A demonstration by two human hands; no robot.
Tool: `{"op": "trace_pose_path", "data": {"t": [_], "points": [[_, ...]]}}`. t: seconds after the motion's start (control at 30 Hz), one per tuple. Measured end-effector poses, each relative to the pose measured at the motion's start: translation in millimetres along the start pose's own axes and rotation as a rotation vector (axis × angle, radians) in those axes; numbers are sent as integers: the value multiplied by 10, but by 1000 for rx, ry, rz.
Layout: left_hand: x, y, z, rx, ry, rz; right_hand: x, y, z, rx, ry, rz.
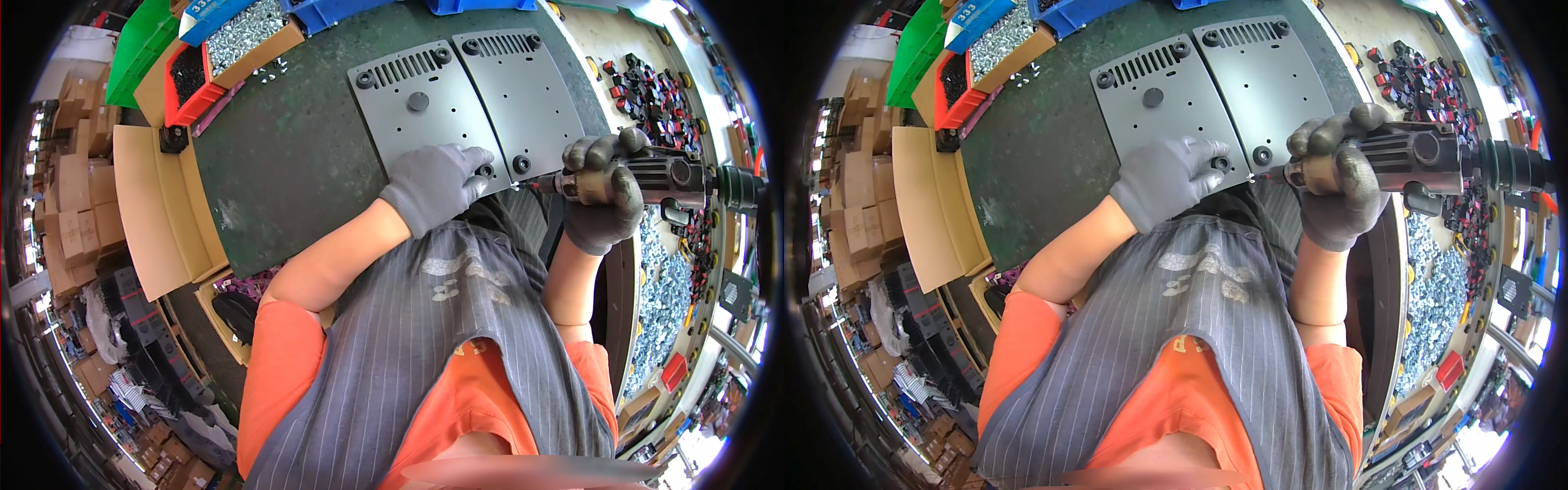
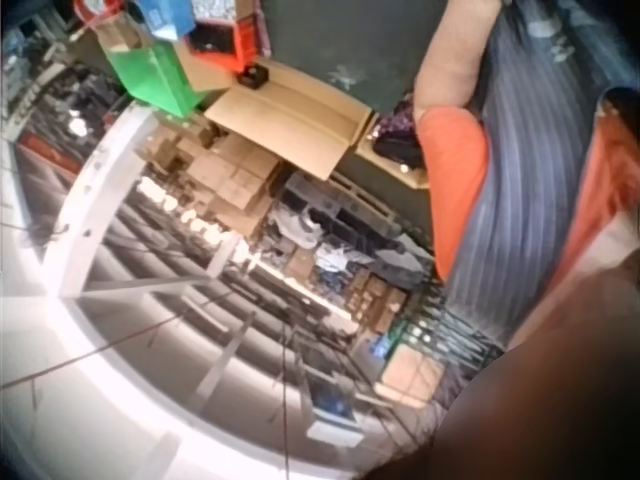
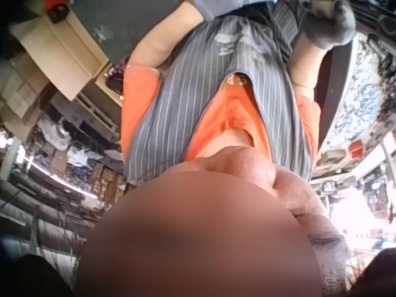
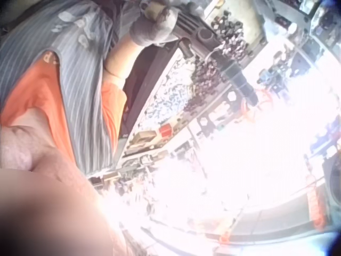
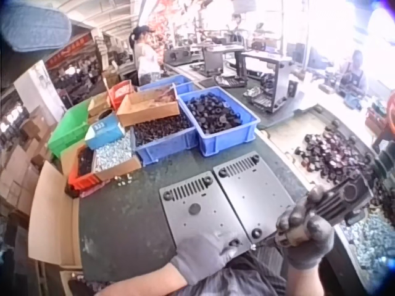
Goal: The recorder is assembling metal enclosures for what appear to be power supply units, using an electric screwdriver to fasten components.
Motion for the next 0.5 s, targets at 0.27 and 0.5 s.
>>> {"op": "trace_pose_path", "data": {"t": [0.27,0.5], "points": [[126,123,-15,-18,21,-40,147,288,8,128,-14,119],[72,0,-76,-29,151,342,137,418,-1,262,-92,157]]}}
Point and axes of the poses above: each hand's wrist, its own z-axis away from the middle knuckle, its own x-axis out of the palm, y = z × x, the point moved 1 cm from there along -z, towards the middle knuckle, and after that the axes turned 15 degrees about -z, right-handed, at the moved point
